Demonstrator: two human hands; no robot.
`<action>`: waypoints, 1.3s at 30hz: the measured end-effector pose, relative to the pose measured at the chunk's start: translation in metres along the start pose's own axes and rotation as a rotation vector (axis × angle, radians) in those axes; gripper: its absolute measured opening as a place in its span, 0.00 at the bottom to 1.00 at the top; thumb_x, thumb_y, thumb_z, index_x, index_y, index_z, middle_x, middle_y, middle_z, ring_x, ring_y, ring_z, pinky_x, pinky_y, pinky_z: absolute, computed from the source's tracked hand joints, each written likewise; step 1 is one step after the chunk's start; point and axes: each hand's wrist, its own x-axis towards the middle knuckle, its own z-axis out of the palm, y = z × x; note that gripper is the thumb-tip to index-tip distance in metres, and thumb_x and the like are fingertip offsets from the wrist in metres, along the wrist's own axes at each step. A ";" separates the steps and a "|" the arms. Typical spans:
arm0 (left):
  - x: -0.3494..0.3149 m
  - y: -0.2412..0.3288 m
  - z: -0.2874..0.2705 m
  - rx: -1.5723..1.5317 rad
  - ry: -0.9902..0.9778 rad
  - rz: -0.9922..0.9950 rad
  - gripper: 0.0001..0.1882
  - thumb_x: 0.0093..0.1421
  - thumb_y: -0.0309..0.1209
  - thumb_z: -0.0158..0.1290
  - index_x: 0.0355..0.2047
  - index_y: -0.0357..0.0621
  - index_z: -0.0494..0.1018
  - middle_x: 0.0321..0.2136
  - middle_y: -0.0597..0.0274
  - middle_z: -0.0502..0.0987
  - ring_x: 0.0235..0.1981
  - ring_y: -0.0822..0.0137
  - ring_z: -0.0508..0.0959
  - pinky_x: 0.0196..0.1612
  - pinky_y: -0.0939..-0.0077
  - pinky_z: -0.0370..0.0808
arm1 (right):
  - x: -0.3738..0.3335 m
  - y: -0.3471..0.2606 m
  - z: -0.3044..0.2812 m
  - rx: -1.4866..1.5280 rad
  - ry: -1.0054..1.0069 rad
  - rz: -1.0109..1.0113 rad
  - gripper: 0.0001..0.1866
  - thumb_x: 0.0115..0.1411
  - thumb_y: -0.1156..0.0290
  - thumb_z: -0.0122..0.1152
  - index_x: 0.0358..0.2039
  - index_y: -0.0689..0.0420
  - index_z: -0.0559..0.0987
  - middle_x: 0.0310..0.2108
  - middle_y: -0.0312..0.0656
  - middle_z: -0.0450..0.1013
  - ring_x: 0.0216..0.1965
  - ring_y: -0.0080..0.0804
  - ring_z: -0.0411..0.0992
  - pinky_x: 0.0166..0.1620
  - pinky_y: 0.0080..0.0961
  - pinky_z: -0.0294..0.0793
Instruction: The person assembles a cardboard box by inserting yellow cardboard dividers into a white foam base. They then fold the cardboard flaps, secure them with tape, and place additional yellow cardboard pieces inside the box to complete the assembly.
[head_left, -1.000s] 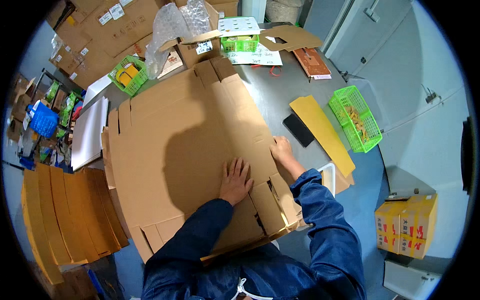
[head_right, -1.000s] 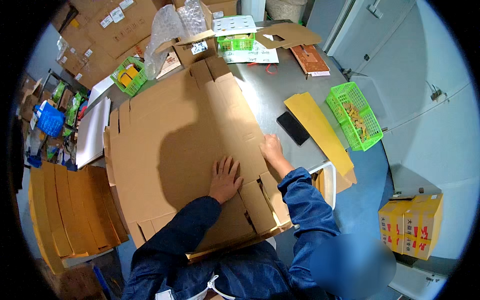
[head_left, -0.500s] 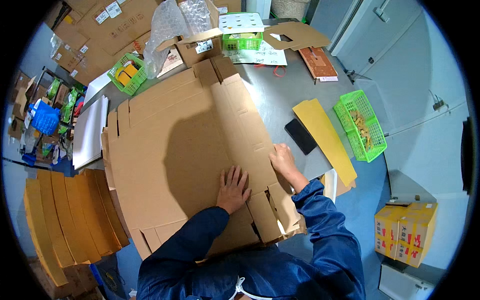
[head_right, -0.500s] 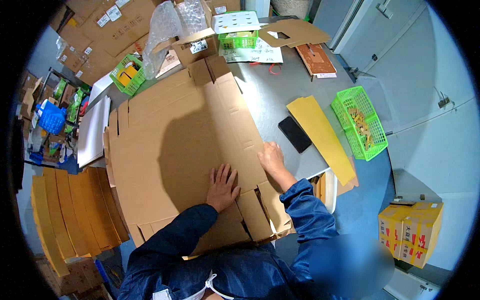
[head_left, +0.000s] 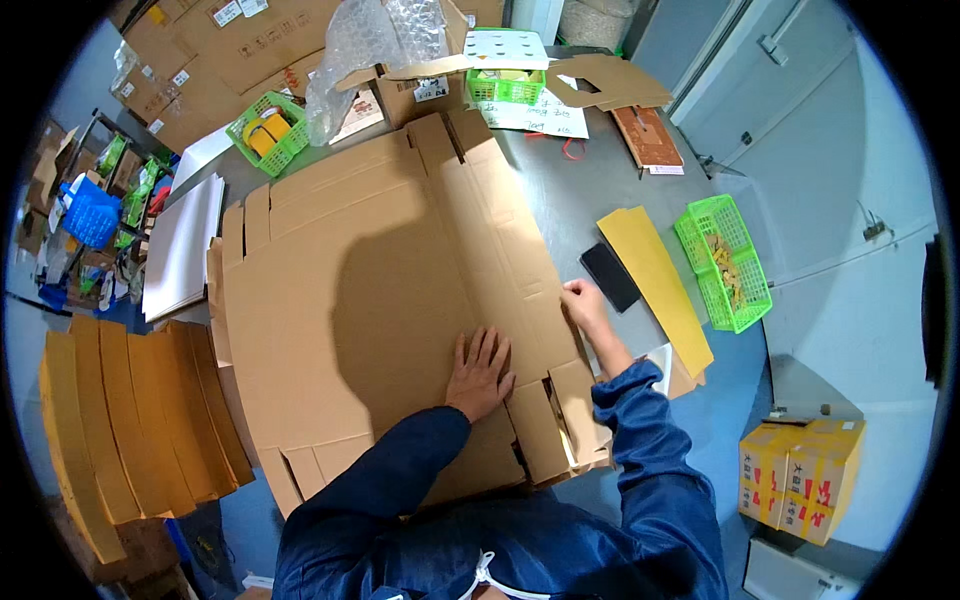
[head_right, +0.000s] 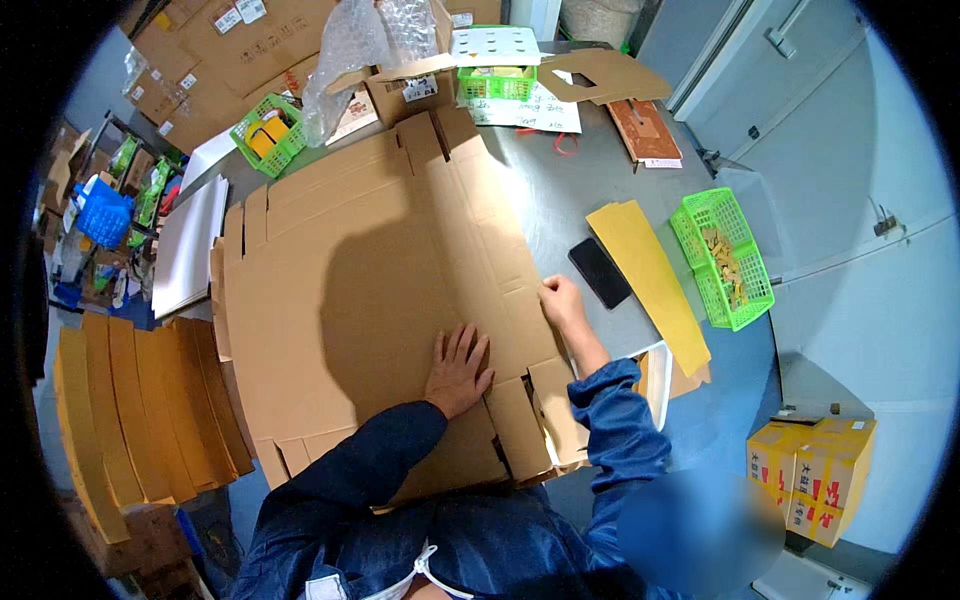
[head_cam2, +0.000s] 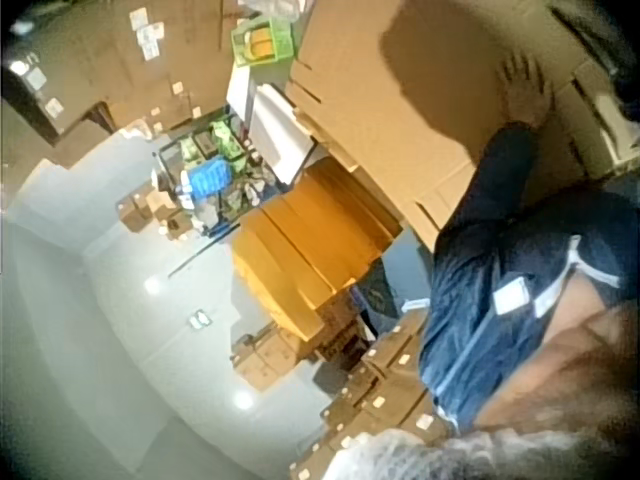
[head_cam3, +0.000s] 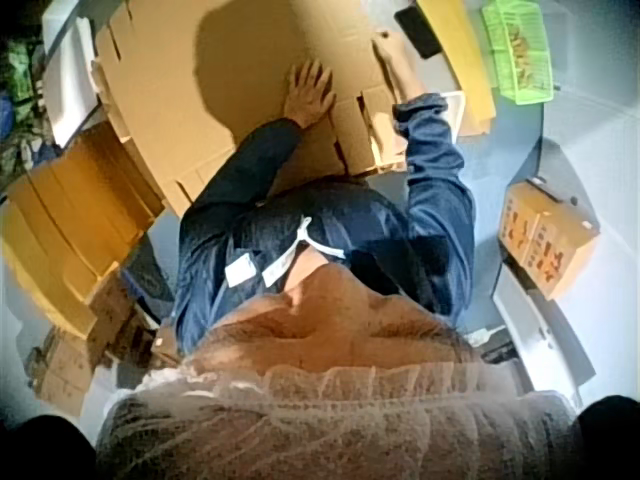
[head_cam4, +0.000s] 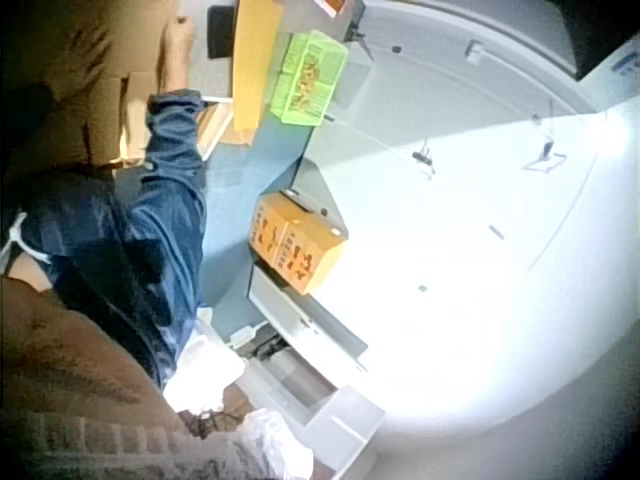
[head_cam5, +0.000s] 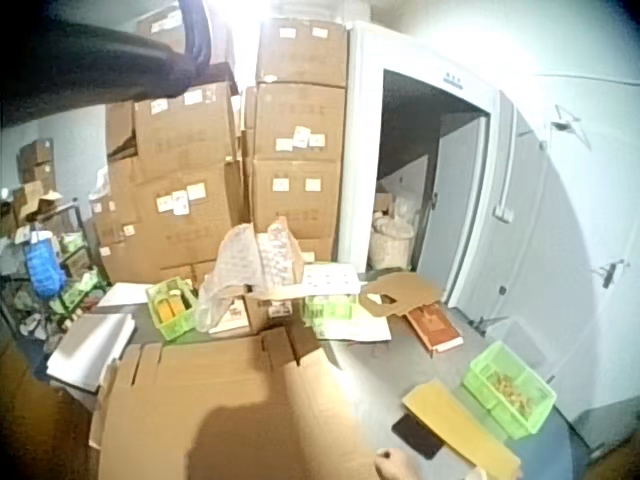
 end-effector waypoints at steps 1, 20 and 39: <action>0.000 -0.001 0.000 -0.002 0.028 0.006 0.31 0.60 0.44 0.45 0.60 0.44 0.54 0.62 0.50 0.50 0.64 0.52 0.48 0.65 0.47 0.41 | 0.006 -0.008 -0.014 0.420 -0.245 0.122 0.09 0.51 0.71 0.58 0.31 0.61 0.76 0.24 0.35 0.71 0.24 0.23 0.68 0.30 0.21 0.67; 0.135 -0.027 -0.014 -0.350 0.208 0.285 0.13 0.57 0.38 0.53 0.31 0.42 0.65 0.25 0.54 0.69 0.26 0.55 0.74 0.29 0.65 0.72 | 0.018 -0.026 -0.007 0.365 -0.629 0.018 0.07 0.51 0.74 0.52 0.31 0.59 0.77 0.25 0.30 0.71 0.26 0.18 0.66 0.30 0.17 0.66; 0.145 -0.040 0.007 -0.427 0.252 0.281 0.05 0.55 0.23 0.50 0.31 0.39 0.66 0.21 0.51 0.70 0.23 0.52 0.74 0.25 0.65 0.72 | 0.070 -0.029 0.006 0.154 -0.523 -0.267 0.15 0.52 0.70 0.52 0.38 0.64 0.76 0.33 0.40 0.73 0.36 0.26 0.71 0.39 0.24 0.71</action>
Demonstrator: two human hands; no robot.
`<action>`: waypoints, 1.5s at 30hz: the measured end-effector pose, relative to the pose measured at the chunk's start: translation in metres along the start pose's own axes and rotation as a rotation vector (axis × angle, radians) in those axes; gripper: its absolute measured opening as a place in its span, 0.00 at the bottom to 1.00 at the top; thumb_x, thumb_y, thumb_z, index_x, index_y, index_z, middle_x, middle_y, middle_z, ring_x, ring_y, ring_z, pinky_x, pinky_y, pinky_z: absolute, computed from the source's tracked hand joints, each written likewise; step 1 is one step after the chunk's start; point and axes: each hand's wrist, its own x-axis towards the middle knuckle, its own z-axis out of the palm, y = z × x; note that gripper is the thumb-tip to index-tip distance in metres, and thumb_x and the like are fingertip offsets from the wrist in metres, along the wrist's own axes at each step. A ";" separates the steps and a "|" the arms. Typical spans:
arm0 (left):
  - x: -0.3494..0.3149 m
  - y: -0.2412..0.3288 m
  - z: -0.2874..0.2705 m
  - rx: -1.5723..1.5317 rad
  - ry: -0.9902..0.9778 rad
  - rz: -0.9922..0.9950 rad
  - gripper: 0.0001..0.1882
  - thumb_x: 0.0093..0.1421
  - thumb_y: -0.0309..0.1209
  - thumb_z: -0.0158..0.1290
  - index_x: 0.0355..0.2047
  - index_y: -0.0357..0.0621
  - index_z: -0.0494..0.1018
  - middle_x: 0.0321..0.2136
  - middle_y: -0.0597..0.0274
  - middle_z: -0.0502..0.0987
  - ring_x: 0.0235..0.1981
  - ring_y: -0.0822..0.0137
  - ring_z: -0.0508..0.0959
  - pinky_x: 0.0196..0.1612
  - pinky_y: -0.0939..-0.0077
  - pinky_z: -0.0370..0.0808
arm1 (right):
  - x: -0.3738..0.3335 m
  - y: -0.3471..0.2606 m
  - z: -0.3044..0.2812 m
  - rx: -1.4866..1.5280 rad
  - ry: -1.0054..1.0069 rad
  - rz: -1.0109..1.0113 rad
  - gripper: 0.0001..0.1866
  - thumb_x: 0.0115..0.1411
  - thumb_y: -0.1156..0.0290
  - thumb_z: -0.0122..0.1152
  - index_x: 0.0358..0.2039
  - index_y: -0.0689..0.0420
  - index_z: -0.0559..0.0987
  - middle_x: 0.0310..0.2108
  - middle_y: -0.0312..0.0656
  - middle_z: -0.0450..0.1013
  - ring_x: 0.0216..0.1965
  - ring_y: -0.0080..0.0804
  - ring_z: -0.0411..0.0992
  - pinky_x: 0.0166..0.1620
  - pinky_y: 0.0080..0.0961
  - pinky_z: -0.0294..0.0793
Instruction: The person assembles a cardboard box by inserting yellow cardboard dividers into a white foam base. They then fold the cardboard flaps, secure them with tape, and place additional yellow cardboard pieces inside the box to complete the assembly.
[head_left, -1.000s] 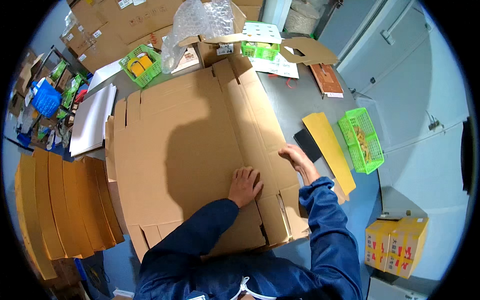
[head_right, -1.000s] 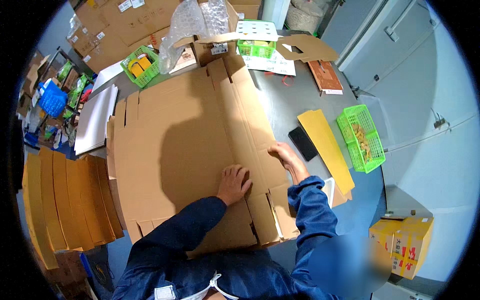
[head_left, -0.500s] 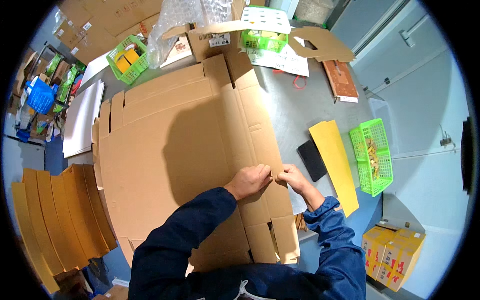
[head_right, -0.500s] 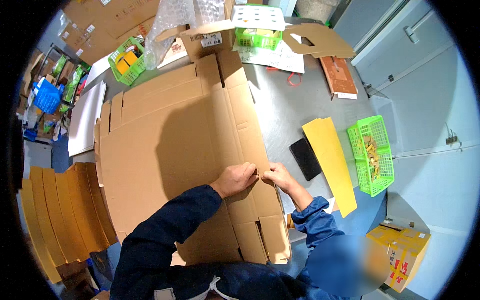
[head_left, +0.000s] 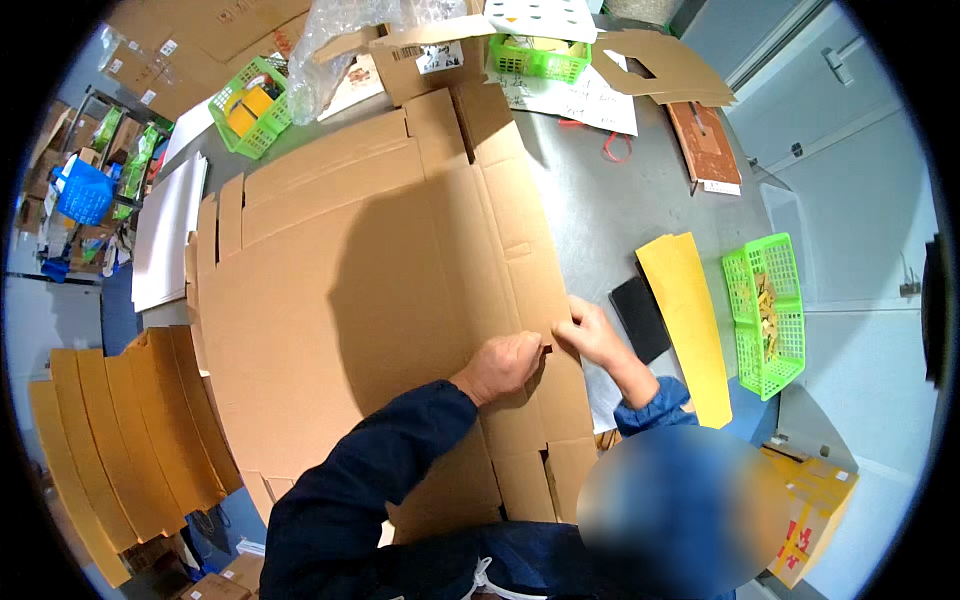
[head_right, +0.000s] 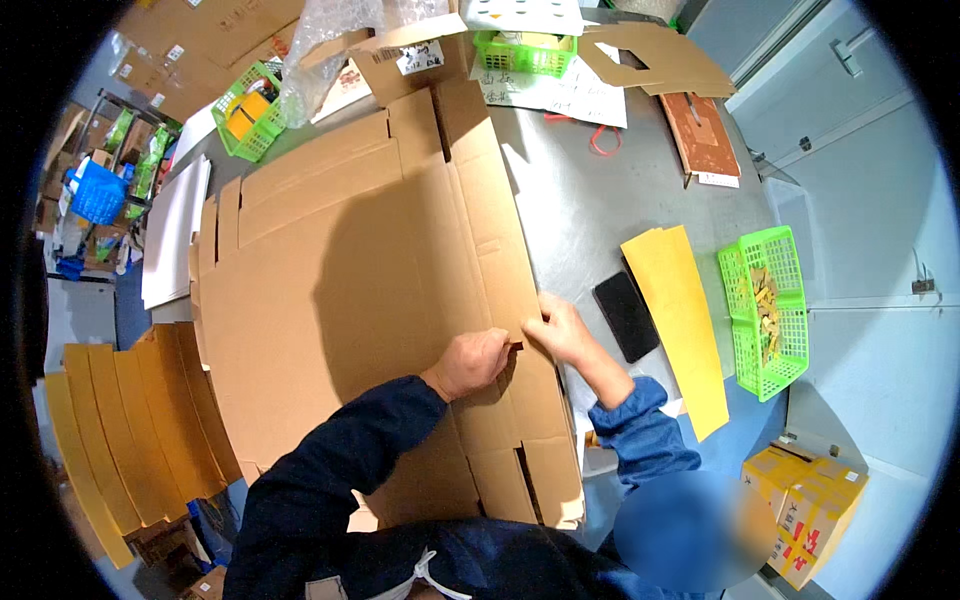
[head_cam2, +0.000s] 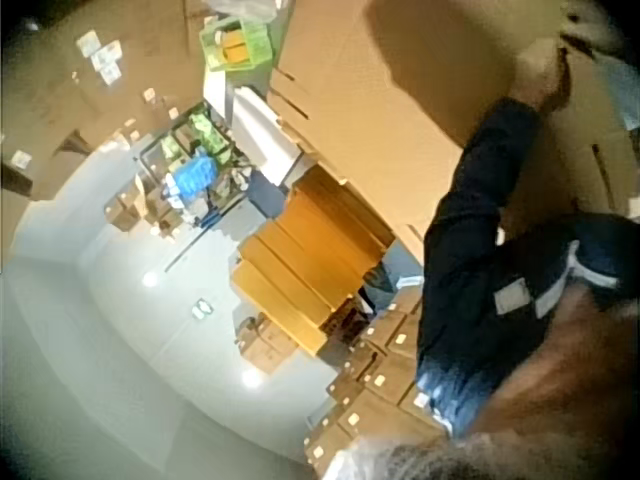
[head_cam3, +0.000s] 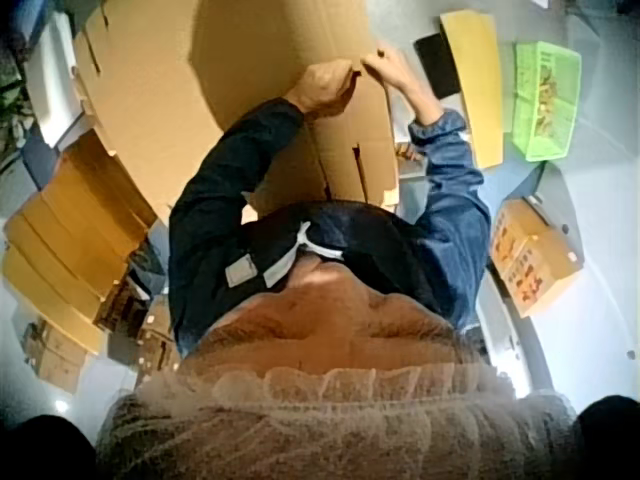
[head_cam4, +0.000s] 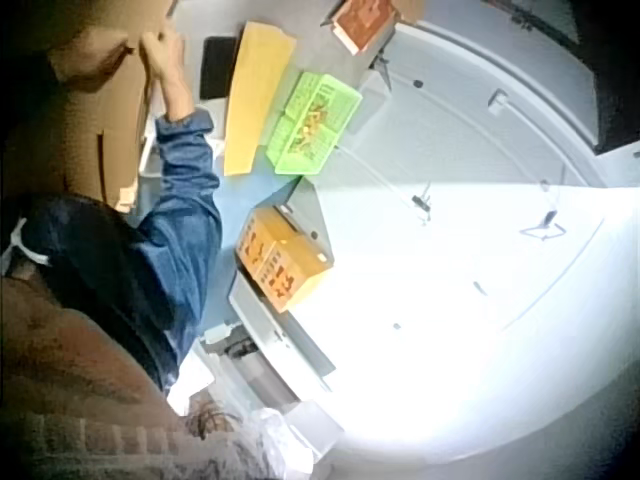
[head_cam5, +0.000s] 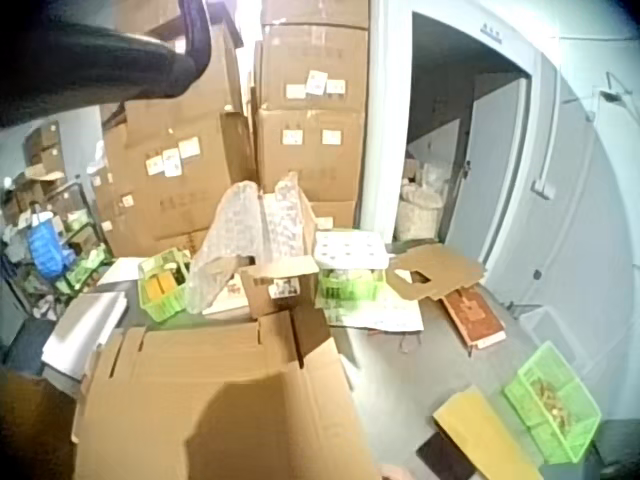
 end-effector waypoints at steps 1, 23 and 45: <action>-0.002 -0.001 0.000 -0.018 0.015 -0.004 0.04 0.55 0.22 0.49 0.32 0.38 0.66 0.22 0.51 0.70 0.23 0.51 0.74 0.26 0.65 0.72 | 0.014 -0.004 -0.002 -0.041 0.041 -0.023 0.15 0.53 0.70 0.53 0.40 0.64 0.76 0.33 0.40 0.74 0.36 0.25 0.71 0.39 0.24 0.71; 0.082 -0.066 -0.038 -0.010 0.008 -0.354 0.13 0.57 0.36 0.54 0.39 0.45 0.68 0.28 0.53 0.76 0.29 0.52 0.77 0.32 0.64 0.74 | 0.096 -0.013 -0.014 0.651 -0.142 0.263 0.04 0.48 0.79 0.48 0.23 0.56 0.72 0.20 0.27 0.63 0.21 0.15 0.57 0.24 0.16 0.56; -0.073 -0.123 -0.147 -1.920 0.712 -0.591 0.10 0.64 0.36 0.45 0.29 0.46 0.68 0.26 0.62 0.70 0.19 0.74 0.68 0.11 0.88 0.58 | 0.141 -0.085 -0.017 -0.836 0.242 -0.285 0.18 0.54 0.70 0.54 0.46 0.62 0.71 0.42 0.51 0.71 0.45 0.46 0.70 0.47 0.37 0.70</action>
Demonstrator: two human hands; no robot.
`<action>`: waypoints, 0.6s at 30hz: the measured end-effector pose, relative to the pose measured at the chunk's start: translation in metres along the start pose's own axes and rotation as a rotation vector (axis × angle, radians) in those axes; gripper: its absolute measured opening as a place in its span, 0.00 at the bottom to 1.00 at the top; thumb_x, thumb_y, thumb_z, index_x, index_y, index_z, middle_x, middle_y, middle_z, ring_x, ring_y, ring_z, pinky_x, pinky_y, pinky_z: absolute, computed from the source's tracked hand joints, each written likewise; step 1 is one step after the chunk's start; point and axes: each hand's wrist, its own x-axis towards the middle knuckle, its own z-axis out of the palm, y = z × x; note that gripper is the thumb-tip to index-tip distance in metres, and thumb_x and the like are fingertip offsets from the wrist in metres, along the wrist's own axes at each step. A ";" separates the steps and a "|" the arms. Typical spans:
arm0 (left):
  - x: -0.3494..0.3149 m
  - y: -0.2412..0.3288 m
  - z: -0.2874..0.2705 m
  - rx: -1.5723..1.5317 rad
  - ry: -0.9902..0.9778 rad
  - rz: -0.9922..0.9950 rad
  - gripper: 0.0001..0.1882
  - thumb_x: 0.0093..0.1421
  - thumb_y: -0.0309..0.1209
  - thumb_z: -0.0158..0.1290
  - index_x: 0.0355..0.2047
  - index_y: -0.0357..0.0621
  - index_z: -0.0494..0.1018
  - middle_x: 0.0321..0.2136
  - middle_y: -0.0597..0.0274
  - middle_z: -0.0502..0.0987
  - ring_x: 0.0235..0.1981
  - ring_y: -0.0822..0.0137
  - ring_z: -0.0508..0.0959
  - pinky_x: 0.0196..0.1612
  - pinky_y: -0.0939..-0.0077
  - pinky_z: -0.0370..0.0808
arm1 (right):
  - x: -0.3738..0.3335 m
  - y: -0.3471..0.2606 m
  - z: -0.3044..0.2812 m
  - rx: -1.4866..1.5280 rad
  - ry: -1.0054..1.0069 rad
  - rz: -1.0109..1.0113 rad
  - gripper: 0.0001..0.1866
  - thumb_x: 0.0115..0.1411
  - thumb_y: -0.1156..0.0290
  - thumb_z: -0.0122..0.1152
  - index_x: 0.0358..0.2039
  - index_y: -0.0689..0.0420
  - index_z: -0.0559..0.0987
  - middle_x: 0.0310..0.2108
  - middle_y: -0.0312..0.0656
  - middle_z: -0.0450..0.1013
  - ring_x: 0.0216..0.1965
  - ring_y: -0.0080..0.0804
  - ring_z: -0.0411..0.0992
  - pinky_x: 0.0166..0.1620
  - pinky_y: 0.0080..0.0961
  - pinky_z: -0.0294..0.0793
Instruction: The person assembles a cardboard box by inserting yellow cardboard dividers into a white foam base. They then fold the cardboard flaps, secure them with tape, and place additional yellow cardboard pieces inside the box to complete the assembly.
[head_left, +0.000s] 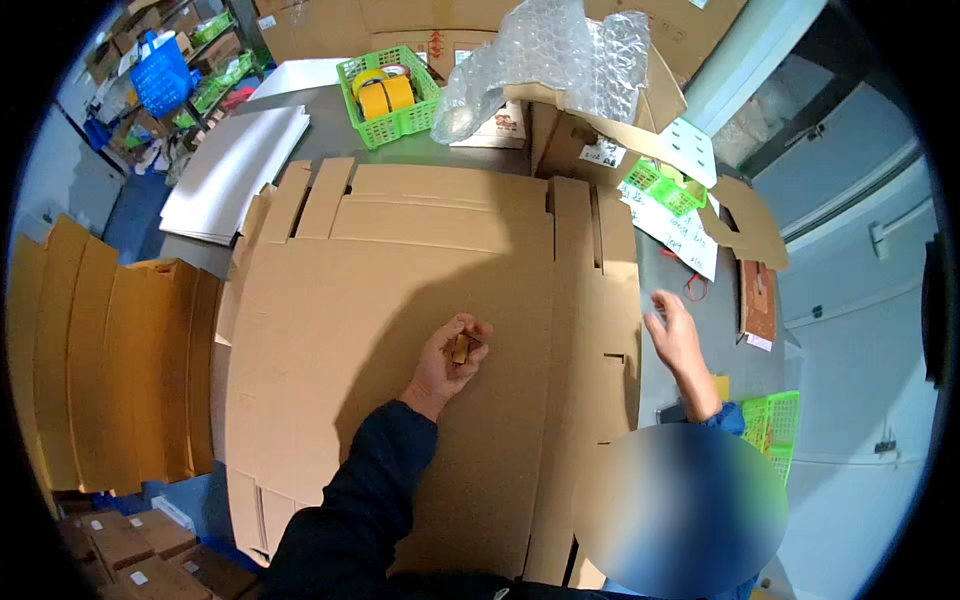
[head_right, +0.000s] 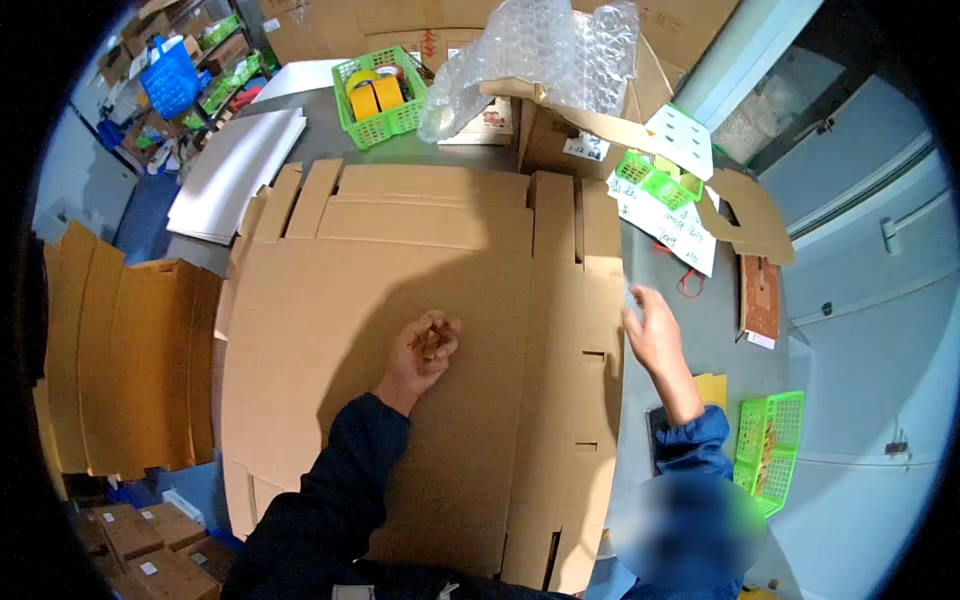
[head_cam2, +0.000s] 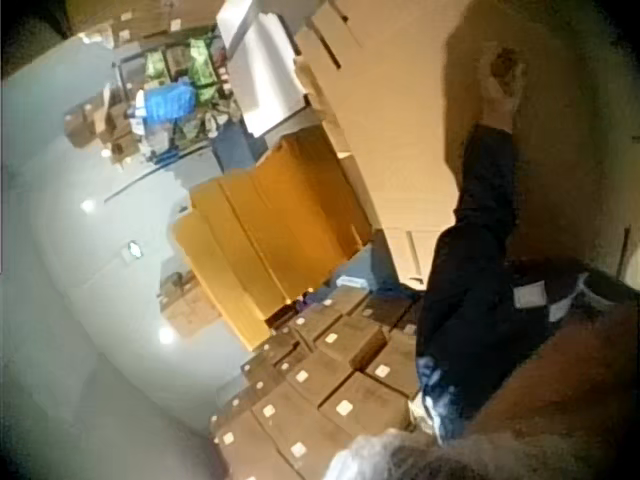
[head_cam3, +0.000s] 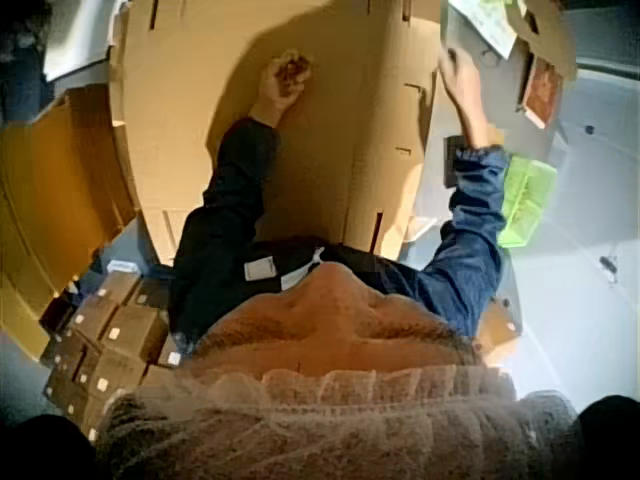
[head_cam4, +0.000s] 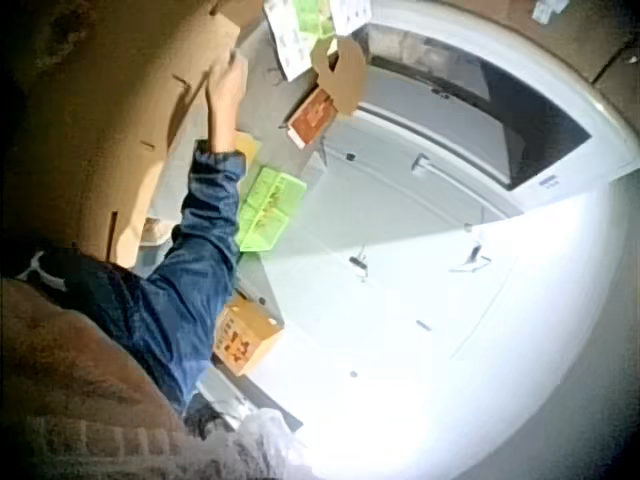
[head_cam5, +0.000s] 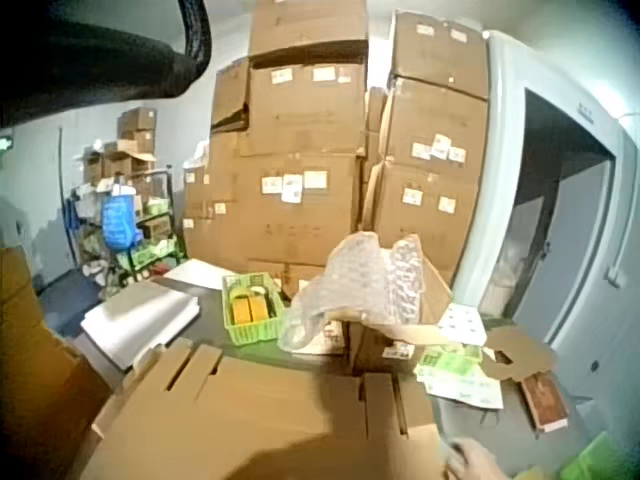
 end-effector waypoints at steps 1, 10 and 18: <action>0.000 0.002 0.005 -0.022 -0.002 0.011 0.10 0.64 0.36 0.44 0.28 0.46 0.69 0.26 0.63 0.70 0.19 0.74 0.68 0.11 0.87 0.58 | 0.027 -0.025 0.003 0.020 0.005 -0.124 0.18 0.55 0.71 0.52 0.46 0.62 0.71 0.42 0.51 0.71 0.46 0.47 0.69 0.47 0.37 0.69; 0.004 0.000 0.000 -0.179 -0.017 -0.084 0.11 0.64 0.36 0.45 0.27 0.46 0.69 0.17 0.68 0.67 0.13 0.75 0.66 0.10 0.86 0.60 | 0.242 -0.146 0.157 -0.116 -0.014 -0.479 0.19 0.58 0.63 0.48 0.45 0.62 0.73 0.46 0.57 0.69 0.49 0.54 0.66 0.53 0.43 0.64; 0.009 0.001 0.000 -0.127 -0.072 -0.036 0.12 0.66 0.39 0.42 0.29 0.47 0.68 0.17 0.70 0.67 0.13 0.76 0.66 0.12 0.86 0.62 | 0.280 -0.165 0.195 -0.202 -0.177 -0.359 0.16 0.53 0.61 0.51 0.36 0.59 0.77 0.39 0.54 0.74 0.43 0.52 0.71 0.47 0.44 0.69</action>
